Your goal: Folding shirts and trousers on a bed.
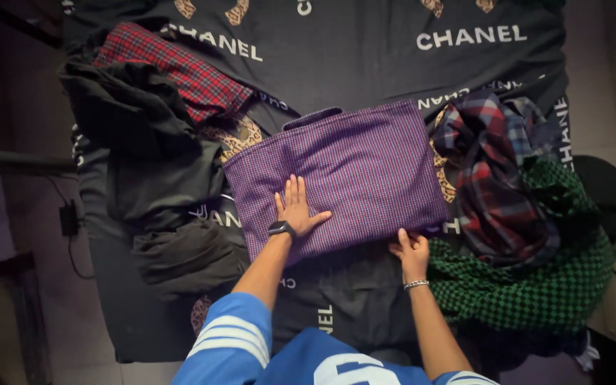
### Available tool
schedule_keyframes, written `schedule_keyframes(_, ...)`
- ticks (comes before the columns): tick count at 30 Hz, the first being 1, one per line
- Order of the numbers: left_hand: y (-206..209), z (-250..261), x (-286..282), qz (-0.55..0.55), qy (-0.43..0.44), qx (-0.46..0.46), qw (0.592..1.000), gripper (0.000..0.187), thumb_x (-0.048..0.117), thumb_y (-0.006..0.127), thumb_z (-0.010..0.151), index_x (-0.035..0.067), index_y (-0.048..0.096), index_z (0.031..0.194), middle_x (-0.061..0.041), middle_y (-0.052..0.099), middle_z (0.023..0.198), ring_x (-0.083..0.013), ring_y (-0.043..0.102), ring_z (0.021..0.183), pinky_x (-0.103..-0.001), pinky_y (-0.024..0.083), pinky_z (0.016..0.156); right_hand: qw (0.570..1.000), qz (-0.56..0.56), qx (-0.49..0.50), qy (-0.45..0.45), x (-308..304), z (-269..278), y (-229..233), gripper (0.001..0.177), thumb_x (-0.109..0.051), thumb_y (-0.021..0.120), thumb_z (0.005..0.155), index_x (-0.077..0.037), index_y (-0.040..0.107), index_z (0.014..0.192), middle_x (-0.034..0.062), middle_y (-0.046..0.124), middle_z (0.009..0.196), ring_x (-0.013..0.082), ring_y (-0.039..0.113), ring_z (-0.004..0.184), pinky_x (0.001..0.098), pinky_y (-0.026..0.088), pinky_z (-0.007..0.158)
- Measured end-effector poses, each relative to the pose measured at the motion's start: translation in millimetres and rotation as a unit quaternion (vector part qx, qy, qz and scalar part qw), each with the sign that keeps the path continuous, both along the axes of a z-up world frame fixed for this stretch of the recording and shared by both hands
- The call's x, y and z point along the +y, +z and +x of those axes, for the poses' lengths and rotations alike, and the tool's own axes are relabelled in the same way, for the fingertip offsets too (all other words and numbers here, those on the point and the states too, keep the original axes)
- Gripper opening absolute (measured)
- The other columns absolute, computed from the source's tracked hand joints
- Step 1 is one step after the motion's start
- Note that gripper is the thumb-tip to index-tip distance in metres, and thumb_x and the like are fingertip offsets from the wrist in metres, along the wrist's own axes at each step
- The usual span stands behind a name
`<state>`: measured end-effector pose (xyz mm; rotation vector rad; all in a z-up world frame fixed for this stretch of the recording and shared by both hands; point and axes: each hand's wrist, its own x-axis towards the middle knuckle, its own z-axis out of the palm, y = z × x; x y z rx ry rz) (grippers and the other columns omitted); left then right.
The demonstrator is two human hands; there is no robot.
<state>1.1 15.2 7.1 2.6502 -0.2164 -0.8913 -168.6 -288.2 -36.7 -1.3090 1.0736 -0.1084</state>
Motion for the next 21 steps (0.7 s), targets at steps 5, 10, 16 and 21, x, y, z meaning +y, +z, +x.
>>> schedule_keyframes(5, -4, -20, 50, -0.101, -0.057, -0.118, 0.986, 0.111, 0.076, 0.055, 0.09, 0.013, 0.01, 0.17, -0.014, 0.01, 0.179, -0.0307, 0.011, 0.166, -0.058, 0.012, 0.133, 0.985, 0.168, -0.022, -0.022, 0, 39, 22, 0.04, -0.027, 0.069, 0.099, 0.0, 0.051, 0.122, 0.0125, 0.068, 0.115, 0.0286, 0.069, 0.096, 0.0463, 0.058, 0.082)
schedule_keyframes(10, 20, -24, 67, 0.076, 0.16, -0.119, 0.977, 0.125, 0.087, 0.057, 0.074, 0.022, 0.001, 0.165, -0.015, 0.003, 0.172, -0.0309, 0.004, 0.159, -0.076, 0.005, 0.114, 0.966, 0.244, -0.041, -0.076, 2, 57, 19, 0.029, -0.006, 0.074, 0.089, 0.001, 0.066, 0.117, 0.0135, 0.068, 0.121, 0.0276, 0.068, 0.106, 0.0468, 0.055, 0.094)
schedule_keyframes(16, 0, -9, 76, 0.095, 0.133, -0.041, 0.986, 0.134, 0.093, 0.055, 0.067, 0.024, -0.006, 0.164, -0.015, -0.004, 0.172, -0.0295, -0.002, 0.159, -0.08, 0.006, 0.111, 0.918, 0.35, -0.137, -0.127, 12, 63, 21, 0.025, -0.001, 0.074, 0.085, 0.002, 0.068, 0.108, 0.0111, 0.071, 0.115, 0.0257, 0.067, 0.108, 0.0425, 0.055, 0.099)
schedule_keyframes(21, -3, -9, 74, 0.115, 0.136, -0.041, 0.983, 0.134, 0.094, 0.055, 0.068, 0.024, -0.007, 0.164, -0.015, -0.005, 0.172, -0.0301, -0.001, 0.159, -0.08, 0.007, 0.113, 0.978, -0.069, -0.197, 0.03, 61, 86, 68, 0.027, -0.002, 0.079, 0.085, -0.002, 0.071, 0.111, 0.0077, 0.07, 0.112, 0.0227, 0.068, 0.1, 0.0383, 0.054, 0.097)
